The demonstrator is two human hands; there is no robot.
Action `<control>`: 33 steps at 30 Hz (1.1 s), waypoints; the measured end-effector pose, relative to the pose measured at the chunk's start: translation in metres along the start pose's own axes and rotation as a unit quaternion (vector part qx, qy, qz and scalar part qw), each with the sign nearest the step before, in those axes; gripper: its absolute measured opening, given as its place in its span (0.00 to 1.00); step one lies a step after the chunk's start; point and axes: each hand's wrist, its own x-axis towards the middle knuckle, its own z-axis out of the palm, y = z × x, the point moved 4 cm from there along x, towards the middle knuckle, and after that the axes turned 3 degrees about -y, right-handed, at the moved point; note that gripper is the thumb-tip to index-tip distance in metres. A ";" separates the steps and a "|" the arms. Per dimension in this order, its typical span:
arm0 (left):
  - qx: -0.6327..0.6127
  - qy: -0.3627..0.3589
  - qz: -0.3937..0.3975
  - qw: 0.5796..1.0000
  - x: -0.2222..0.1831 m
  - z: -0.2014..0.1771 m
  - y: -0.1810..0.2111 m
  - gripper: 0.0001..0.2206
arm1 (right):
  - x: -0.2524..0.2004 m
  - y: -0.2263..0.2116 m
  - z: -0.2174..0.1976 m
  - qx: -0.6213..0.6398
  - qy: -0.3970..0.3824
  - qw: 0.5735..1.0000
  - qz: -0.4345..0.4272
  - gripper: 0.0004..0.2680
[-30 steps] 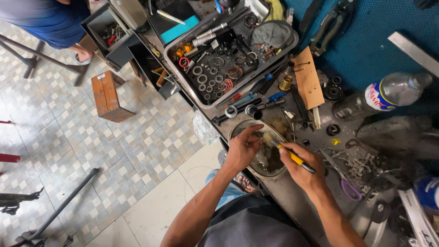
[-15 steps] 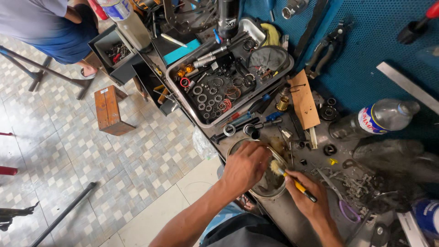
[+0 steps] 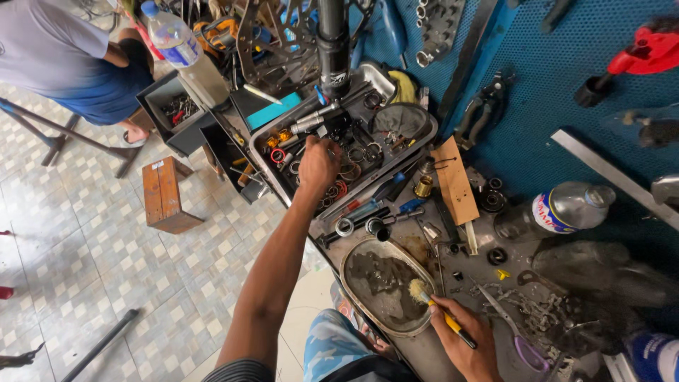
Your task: The person cleans and maintains small bicycle components using a brush and a cleaning solution in a tray.
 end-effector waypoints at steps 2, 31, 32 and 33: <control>0.016 -0.018 -0.027 0.999 0.020 0.013 -0.018 0.05 | 0.000 0.001 -0.001 -0.028 -0.013 0.999 0.032 0.11; 0.279 -0.374 0.265 0.844 -0.273 0.082 0.001 0.11 | -0.008 -0.026 0.007 -0.126 -0.030 0.991 -0.040 0.11; 0.281 -0.350 0.267 0.853 -0.272 0.082 0.002 0.15 | -0.009 -0.026 0.007 -0.121 -0.042 0.991 -0.023 0.11; 0.284 -0.326 0.269 0.861 -0.268 0.082 0.004 0.18 | -0.008 -0.025 0.008 -0.116 -0.054 0.992 -0.008 0.11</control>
